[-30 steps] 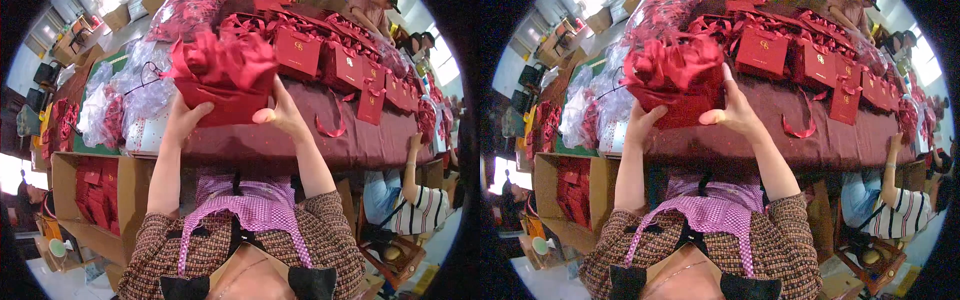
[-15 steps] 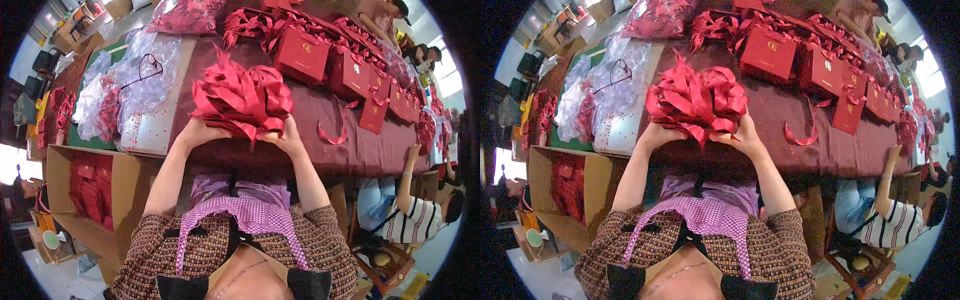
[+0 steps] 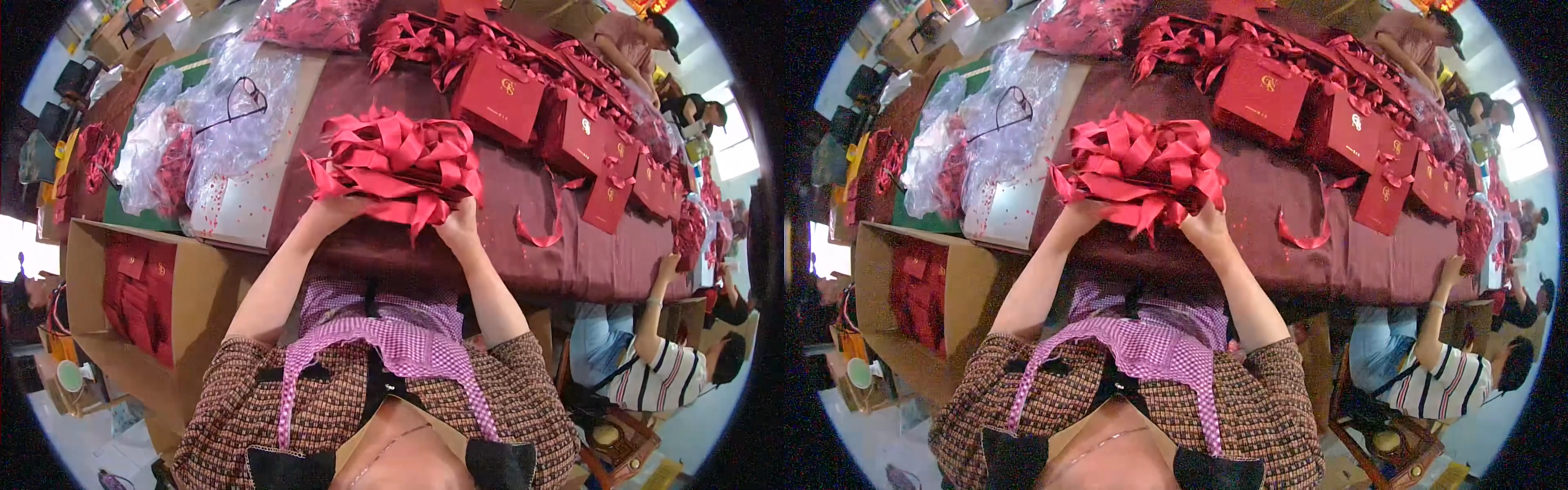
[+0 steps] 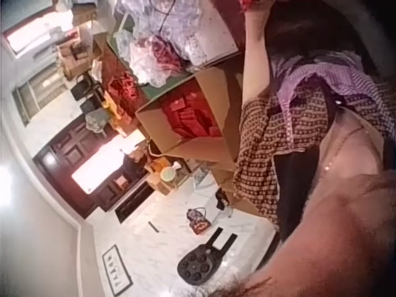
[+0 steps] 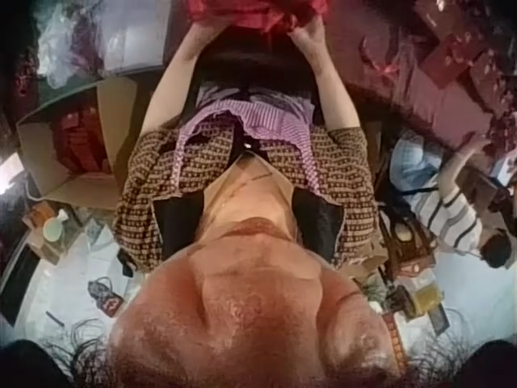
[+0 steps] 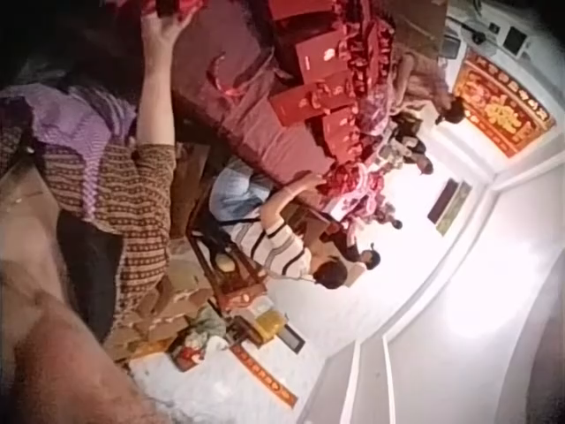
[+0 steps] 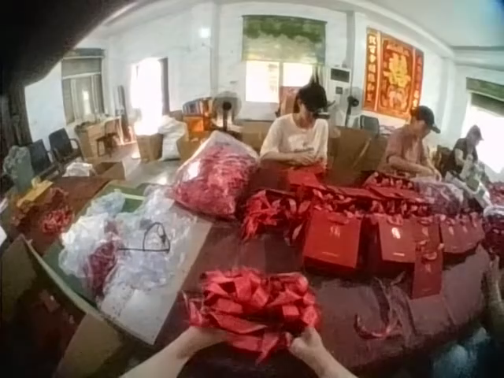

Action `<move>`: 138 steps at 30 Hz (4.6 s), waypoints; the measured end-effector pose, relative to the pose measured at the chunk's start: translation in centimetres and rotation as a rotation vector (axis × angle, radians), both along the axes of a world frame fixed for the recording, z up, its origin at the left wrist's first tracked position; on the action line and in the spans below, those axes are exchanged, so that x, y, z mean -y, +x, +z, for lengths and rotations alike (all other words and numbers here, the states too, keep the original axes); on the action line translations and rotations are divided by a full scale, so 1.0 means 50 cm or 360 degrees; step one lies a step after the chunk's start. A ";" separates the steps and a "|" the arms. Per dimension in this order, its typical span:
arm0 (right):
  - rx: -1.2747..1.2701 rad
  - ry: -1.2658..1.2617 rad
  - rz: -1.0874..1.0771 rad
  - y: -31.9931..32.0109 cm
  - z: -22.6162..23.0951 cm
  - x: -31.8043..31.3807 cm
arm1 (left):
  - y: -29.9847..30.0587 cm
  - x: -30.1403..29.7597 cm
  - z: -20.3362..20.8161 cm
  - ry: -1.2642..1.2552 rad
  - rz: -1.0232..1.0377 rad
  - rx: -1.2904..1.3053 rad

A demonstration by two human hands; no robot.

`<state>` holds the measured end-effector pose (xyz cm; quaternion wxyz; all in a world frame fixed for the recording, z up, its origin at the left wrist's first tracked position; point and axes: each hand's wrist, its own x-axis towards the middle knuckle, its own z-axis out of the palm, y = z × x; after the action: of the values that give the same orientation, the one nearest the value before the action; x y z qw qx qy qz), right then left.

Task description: The person attaches red ribbons to small red gift bags by hand, then packs a stack of the completed gift bags into a larger plastic bag.

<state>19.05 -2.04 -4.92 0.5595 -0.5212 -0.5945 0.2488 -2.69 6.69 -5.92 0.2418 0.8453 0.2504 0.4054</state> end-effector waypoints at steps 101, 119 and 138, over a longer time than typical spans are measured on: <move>0.1744 -0.0179 0.0555 0.017 0.287 -0.084 | 0.054 -0.037 0.191 -0.0202 -0.0171 -0.0135; -0.0088 -0.0297 0.0529 0.194 0.112 0.013 | 0.084 -0.019 0.153 -0.0717 -0.0280 0.0265; -0.0283 0.0413 -0.0210 0.009 0.106 -0.008 | 0.068 0.010 0.160 -0.0388 -0.0192 0.0425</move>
<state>19.53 -1.63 0.36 0.6876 -0.4584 -0.5344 0.1778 0.71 6.19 2.08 0.3974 0.7618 0.2122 0.4654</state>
